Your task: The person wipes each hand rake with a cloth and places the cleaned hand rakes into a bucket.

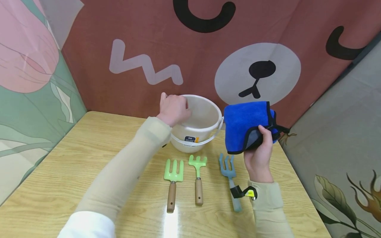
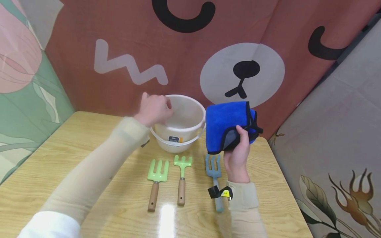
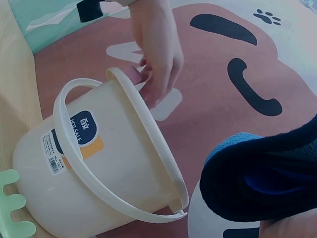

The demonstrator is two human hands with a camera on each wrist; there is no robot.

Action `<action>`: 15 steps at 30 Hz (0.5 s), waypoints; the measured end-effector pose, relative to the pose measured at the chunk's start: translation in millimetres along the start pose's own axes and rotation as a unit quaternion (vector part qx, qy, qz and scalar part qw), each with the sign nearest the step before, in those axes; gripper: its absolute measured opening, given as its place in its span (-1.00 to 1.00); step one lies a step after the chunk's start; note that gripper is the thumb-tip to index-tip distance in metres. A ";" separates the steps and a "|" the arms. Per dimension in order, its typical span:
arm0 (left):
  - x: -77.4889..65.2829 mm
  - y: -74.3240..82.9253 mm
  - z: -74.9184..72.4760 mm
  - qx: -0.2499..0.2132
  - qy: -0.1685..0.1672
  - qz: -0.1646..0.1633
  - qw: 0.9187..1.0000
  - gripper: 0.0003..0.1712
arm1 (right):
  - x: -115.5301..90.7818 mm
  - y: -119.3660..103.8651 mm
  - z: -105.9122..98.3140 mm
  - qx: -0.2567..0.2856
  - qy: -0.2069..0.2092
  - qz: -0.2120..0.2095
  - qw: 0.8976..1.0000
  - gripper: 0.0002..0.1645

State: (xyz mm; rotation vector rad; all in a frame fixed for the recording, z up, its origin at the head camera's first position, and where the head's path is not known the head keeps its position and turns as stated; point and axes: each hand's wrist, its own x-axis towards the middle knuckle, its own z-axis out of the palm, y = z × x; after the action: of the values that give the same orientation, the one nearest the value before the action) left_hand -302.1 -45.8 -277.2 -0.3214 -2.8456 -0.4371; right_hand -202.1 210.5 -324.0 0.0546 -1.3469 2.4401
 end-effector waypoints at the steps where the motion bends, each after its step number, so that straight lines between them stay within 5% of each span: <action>1: 0.0 0.4 -3.1 0.000 0.008 0.001 1.000 -0.76 | 0.5 0.2 0.2 0.004 0.000 -0.002 1.000 -0.40; 15: -14.6 1.5 -42.8 -0.023 0.067 0.028 0.997 -0.68 | 1.9 0.7 0.5 0.014 -0.001 -0.007 1.000 -0.44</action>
State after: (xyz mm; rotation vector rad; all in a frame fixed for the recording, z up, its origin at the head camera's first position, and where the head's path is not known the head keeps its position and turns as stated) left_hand -279.1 -60.7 -241.1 -0.3660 -2.6916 -0.4938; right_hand -204.1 210.3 -323.9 0.0741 -1.3087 2.4490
